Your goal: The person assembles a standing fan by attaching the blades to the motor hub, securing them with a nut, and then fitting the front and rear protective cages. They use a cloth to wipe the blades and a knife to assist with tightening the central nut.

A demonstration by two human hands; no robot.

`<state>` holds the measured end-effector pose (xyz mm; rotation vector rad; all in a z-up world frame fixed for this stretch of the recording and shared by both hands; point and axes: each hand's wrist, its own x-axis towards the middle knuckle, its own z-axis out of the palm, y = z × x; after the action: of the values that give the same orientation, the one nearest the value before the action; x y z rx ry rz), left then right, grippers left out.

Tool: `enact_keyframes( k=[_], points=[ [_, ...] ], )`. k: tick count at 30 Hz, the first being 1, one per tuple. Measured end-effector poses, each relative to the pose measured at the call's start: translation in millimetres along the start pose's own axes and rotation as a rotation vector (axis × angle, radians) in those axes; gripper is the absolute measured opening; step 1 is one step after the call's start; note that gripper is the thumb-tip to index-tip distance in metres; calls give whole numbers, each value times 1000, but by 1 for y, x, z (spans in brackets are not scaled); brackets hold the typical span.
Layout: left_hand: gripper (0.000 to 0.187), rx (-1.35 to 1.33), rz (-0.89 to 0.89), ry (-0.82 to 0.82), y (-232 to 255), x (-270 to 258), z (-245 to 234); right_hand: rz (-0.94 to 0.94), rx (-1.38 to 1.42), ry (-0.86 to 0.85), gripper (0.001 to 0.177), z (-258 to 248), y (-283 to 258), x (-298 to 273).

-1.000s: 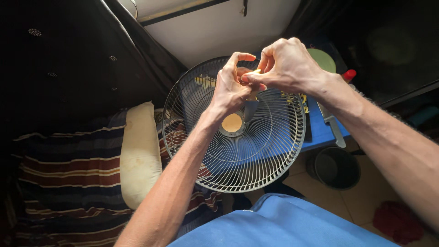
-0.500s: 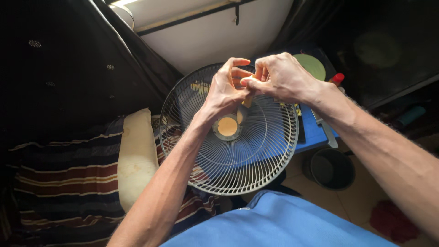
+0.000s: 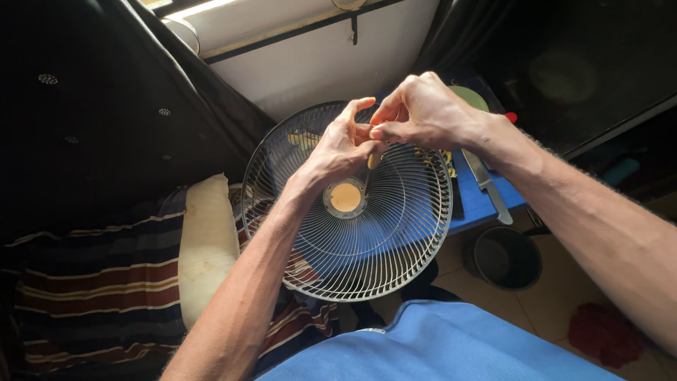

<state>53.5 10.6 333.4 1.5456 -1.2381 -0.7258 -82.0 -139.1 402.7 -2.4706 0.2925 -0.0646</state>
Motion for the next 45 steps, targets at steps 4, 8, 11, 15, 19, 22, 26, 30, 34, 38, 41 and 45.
enact_keyframes(
  k=[4,8,11,15,19,22,26,30,34,38,41,45],
  points=[
    [70,39,-8,180,3,3,8,15,-39,83,32,19,3,7],
    [47,131,115,377,-12,4,21,29,-113,141,27,21,-2,7],
    [54,69,118,401,-19,0,20,44,-196,131,26,19,-14,4],
    [69,64,152,330,-18,3,19,189,-344,-116,27,13,-34,5],
    [72,16,140,260,-16,0,19,172,-367,-298,23,1,-41,7],
    [64,-44,126,208,-11,-3,17,189,-413,-332,24,-5,-41,6],
    [61,34,14,186,-5,-3,18,183,-549,-274,46,-1,-30,8],
    [66,105,130,226,-9,4,25,-8,-624,-94,47,8,-17,15],
    [71,176,206,365,-21,5,33,163,-648,-157,60,11,-13,12],
    [68,179,110,383,-21,4,33,14,-522,-6,40,20,5,12],
    [66,183,56,373,-20,5,30,-259,-427,115,42,18,23,10],
    [75,47,195,268,-25,7,17,-249,-247,24,44,14,32,9]
  ],
)
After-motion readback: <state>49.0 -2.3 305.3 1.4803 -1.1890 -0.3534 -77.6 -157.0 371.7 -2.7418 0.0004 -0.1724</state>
